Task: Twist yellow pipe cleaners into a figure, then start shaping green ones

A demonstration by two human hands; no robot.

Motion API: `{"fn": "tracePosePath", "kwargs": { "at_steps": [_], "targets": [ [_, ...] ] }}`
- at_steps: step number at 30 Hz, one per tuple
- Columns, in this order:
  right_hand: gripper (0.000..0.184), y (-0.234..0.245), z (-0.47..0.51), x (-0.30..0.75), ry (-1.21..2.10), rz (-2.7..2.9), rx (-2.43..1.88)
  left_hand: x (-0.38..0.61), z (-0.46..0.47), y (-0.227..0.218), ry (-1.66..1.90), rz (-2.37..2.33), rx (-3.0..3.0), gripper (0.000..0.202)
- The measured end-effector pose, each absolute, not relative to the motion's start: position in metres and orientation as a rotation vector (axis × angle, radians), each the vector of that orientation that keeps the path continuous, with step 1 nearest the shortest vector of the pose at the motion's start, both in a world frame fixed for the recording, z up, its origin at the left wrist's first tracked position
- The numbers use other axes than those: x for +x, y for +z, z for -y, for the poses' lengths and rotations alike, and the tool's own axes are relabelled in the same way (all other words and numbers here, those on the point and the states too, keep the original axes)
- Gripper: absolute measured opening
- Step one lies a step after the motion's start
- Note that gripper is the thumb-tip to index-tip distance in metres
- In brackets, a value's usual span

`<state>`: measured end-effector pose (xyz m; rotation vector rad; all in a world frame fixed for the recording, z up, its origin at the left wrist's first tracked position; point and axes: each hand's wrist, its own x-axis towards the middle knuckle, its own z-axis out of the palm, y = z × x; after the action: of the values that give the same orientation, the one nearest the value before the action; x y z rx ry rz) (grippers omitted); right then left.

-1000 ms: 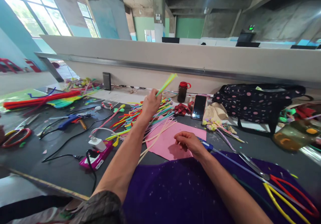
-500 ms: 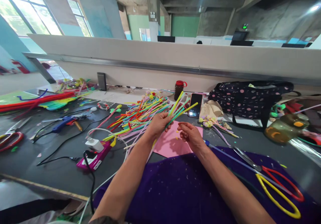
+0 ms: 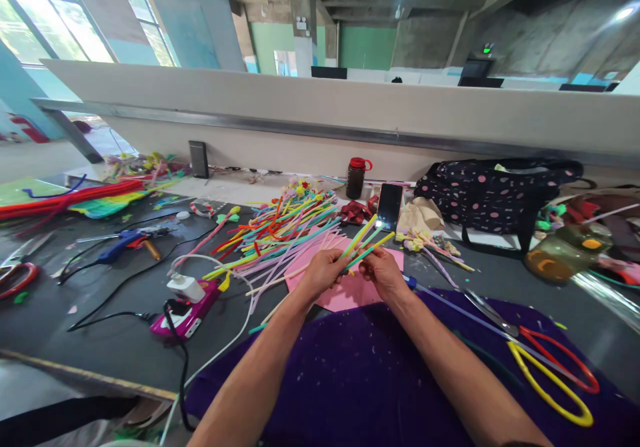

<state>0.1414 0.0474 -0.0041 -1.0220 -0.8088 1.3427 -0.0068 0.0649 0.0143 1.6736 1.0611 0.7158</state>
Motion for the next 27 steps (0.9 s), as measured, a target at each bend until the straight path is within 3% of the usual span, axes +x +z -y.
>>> {"fn": "tracePosePath", "kwargs": {
  "at_steps": [27],
  "targets": [
    [0.022, -0.0053, -0.0461, 0.1403, 1.393, 0.844, -0.962, -0.0160, -0.0732, 0.0063, 0.752, -1.274, 1.833, 0.033]
  ]
}}
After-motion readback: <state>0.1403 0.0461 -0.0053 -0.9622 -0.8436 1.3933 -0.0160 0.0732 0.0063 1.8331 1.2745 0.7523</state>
